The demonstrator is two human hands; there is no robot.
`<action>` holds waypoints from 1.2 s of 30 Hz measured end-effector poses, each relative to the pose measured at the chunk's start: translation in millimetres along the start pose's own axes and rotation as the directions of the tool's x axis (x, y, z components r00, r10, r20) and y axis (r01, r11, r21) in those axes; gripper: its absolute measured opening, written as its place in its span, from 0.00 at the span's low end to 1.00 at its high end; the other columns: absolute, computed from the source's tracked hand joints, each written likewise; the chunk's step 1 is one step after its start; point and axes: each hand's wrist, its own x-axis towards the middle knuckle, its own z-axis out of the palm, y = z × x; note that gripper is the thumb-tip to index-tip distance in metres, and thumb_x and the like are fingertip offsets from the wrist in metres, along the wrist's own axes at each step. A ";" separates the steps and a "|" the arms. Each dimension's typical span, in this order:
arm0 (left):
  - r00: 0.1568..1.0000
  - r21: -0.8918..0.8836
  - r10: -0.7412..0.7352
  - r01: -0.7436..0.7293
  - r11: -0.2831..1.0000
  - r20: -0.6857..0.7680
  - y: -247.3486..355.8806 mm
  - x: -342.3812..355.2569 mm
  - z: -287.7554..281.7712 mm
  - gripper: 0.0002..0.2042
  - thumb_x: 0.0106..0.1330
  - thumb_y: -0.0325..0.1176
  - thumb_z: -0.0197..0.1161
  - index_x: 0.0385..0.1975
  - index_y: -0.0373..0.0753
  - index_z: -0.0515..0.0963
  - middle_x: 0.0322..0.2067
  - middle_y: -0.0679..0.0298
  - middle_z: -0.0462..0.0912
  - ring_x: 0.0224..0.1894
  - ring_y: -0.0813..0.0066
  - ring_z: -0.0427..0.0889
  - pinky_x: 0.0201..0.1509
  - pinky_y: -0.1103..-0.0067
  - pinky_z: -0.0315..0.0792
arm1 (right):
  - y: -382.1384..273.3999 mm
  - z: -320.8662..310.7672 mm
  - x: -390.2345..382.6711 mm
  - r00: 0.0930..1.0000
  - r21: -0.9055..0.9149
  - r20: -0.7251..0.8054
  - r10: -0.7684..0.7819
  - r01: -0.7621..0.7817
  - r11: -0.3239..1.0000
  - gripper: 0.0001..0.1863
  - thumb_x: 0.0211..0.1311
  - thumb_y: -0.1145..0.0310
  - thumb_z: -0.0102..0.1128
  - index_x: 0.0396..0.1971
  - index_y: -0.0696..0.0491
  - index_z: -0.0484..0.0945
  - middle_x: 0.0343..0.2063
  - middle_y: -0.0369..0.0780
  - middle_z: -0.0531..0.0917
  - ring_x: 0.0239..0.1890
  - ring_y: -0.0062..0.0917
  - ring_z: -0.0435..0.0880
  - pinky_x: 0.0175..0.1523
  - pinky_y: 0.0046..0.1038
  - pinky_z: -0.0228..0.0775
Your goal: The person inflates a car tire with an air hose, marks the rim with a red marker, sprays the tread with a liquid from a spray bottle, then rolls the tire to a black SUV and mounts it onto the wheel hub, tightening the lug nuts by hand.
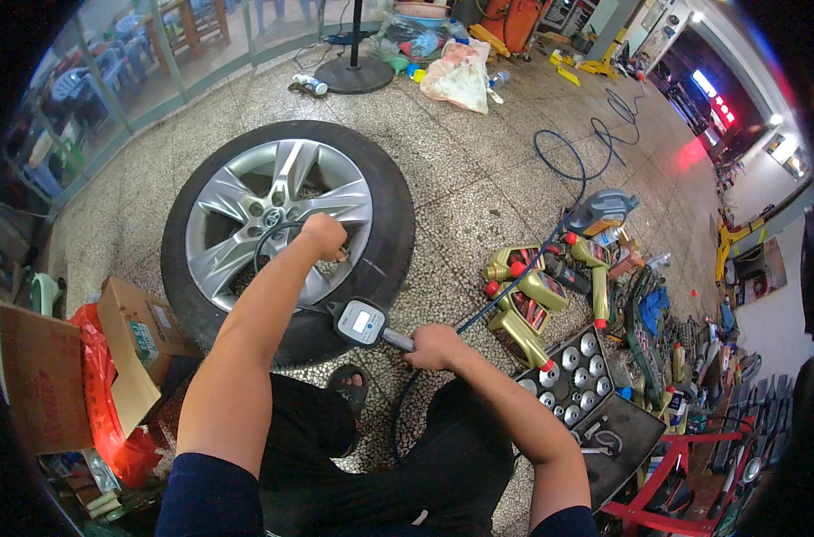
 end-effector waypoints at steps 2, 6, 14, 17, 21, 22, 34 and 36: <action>1.000 0.018 0.013 -0.012 1.000 -0.023 -3.0 -1.5 3.6 0.25 0.52 0.59 0.68 0.35 0.42 0.86 0.38 0.59 0.86 0.44 0.60 0.85 0.49 0.65 0.77 | -3.4 -0.3 -0.3 1.000 0.019 0.006 0.012 -0.012 1.000 0.24 0.52 0.47 0.58 0.31 0.56 0.85 0.34 0.49 0.85 0.39 0.44 0.84 0.46 0.42 0.76; 0.989 0.025 0.013 -0.009 1.000 -0.150 -32.3 -3.4 -31.5 0.24 0.55 0.61 0.64 0.33 0.44 0.85 0.32 0.57 0.86 0.37 0.57 0.85 0.44 0.64 0.78 | -1.5 -11.8 -2.1 1.000 -0.024 -0.030 0.002 -0.002 1.000 0.23 0.51 0.48 0.59 0.31 0.56 0.84 0.32 0.49 0.85 0.37 0.45 0.84 0.44 0.43 0.76; 0.776 -0.639 -0.233 -0.266 0.721 -0.586 35.1 1.2 -91.9 0.20 0.65 0.45 0.61 0.48 0.35 0.73 0.33 0.44 0.82 0.40 0.43 0.81 0.43 0.58 0.73 | 127.7 13.2 -74.9 0.934 0.092 -0.280 0.221 -0.203 0.975 0.24 0.50 0.47 0.61 0.31 0.56 0.83 0.29 0.51 0.84 0.34 0.47 0.83 0.41 0.45 0.75; 0.693 -0.646 -0.215 -0.450 0.616 -0.688 97.5 19.2 -87.5 0.16 0.64 0.31 0.59 0.48 0.31 0.70 0.37 0.39 0.80 0.42 0.39 0.79 0.46 0.57 0.72 | 193.8 36.4 -140.0 0.811 0.251 -0.345 0.473 -0.405 0.879 0.28 0.49 0.44 0.61 0.28 0.59 0.84 0.28 0.52 0.84 0.33 0.48 0.84 0.41 0.45 0.75; 0.876 -0.753 -0.080 -0.359 0.552 -0.476 183.4 52.8 -57.6 0.18 0.66 0.31 0.57 0.51 0.28 0.66 0.38 0.38 0.79 0.42 0.39 0.78 0.45 0.57 0.72 | 251.0 111.2 -216.4 0.578 0.477 -0.112 0.808 -0.682 0.554 0.33 0.51 0.39 0.60 0.29 0.61 0.84 0.29 0.54 0.84 0.34 0.48 0.85 0.43 0.44 0.76; 0.899 -0.783 -0.083 -0.325 0.530 -0.429 199.2 65.6 -40.2 0.17 0.65 0.31 0.57 0.49 0.29 0.67 0.36 0.37 0.79 0.41 0.39 0.79 0.45 0.56 0.72 | 261.1 136.1 -224.2 0.529 0.470 -0.121 0.840 -0.715 0.518 0.34 0.51 0.38 0.60 0.30 0.61 0.84 0.29 0.55 0.84 0.35 0.49 0.84 0.43 0.44 0.75; 0.973 -0.730 0.221 -0.198 0.654 -0.066 288.5 91.6 114.5 0.28 0.63 0.34 0.55 0.60 0.23 0.63 0.51 0.37 0.75 0.53 0.48 0.76 0.56 0.61 0.72 | 290.4 350.4 -317.7 0.313 0.719 -0.242 0.919 -0.578 0.386 0.26 0.53 0.48 0.66 0.31 0.60 0.83 0.29 0.51 0.84 0.34 0.46 0.84 0.40 0.40 0.75; 0.980 -0.641 0.189 -0.186 0.745 -0.065 232.6 90.6 94.8 0.20 0.63 0.37 0.58 0.51 0.30 0.74 0.39 0.43 0.81 0.43 0.48 0.81 0.48 0.61 0.74 | 289.4 325.5 -293.6 0.141 0.732 -0.376 0.916 -0.561 0.387 0.22 0.58 0.52 0.62 0.28 0.61 0.82 0.26 0.51 0.84 0.30 0.46 0.84 0.37 0.40 0.74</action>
